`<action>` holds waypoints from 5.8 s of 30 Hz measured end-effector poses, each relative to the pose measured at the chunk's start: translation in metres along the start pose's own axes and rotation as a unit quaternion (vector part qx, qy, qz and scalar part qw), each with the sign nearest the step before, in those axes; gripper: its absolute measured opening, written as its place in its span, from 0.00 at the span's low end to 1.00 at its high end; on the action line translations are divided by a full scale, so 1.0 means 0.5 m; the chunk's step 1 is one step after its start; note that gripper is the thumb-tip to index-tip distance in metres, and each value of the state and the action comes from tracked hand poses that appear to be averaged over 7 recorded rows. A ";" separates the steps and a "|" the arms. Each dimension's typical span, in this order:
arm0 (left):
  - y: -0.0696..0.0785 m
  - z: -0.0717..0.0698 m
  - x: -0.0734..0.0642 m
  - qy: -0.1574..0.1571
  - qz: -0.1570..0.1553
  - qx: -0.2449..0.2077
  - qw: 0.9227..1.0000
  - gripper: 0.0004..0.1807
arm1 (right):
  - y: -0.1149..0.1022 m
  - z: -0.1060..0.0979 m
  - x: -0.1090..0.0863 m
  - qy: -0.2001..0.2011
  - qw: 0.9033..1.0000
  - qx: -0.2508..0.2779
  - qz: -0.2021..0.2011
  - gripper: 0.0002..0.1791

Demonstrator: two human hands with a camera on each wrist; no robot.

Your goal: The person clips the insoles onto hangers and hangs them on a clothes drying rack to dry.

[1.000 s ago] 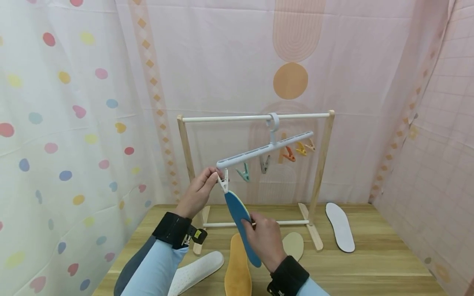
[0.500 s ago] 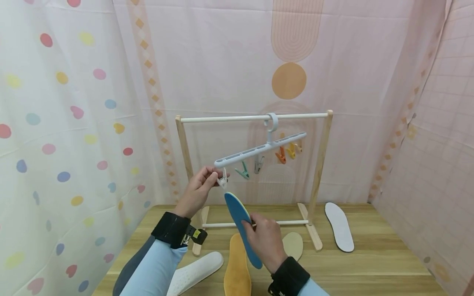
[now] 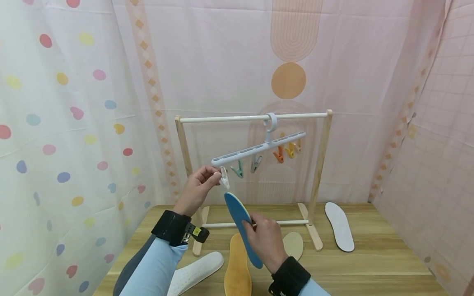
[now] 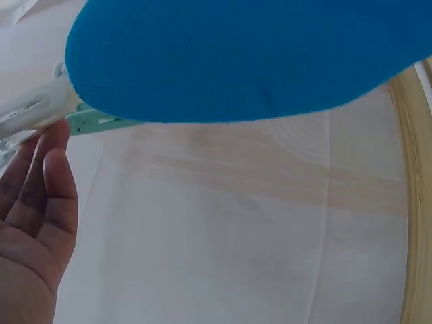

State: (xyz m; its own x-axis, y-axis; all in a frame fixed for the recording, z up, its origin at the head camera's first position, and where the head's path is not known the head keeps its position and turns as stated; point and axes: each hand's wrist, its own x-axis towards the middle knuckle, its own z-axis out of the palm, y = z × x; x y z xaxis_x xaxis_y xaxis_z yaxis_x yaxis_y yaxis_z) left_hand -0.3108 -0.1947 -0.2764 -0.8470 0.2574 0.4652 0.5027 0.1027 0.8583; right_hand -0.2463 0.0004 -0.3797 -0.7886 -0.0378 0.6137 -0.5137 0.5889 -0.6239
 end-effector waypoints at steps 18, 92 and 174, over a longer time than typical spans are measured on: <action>0.006 0.003 0.001 0.055 0.005 -0.062 0.997 0.11 | -0.012 0.001 0.005 0.000 1.000 0.010 -0.005 0.04; -0.103 -0.001 -0.084 0.013 -0.003 0.276 0.961 0.19 | 0.064 -0.046 -0.015 -0.035 0.996 -0.077 -0.006 0.14; -0.168 0.078 -0.181 -0.144 -0.140 0.541 0.817 0.27 | 0.282 -0.069 -0.087 -0.223 0.895 -0.311 0.231 0.25</action>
State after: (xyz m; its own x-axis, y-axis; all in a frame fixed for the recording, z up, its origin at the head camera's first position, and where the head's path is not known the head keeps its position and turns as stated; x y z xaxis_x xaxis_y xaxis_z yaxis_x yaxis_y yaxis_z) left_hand -0.2695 -0.1890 -0.3990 -0.9575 0.2771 0.0803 0.2866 0.9452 0.1565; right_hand -0.2726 0.1131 -0.4776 -0.9959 0.0886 0.0188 0.0795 0.9547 -0.2869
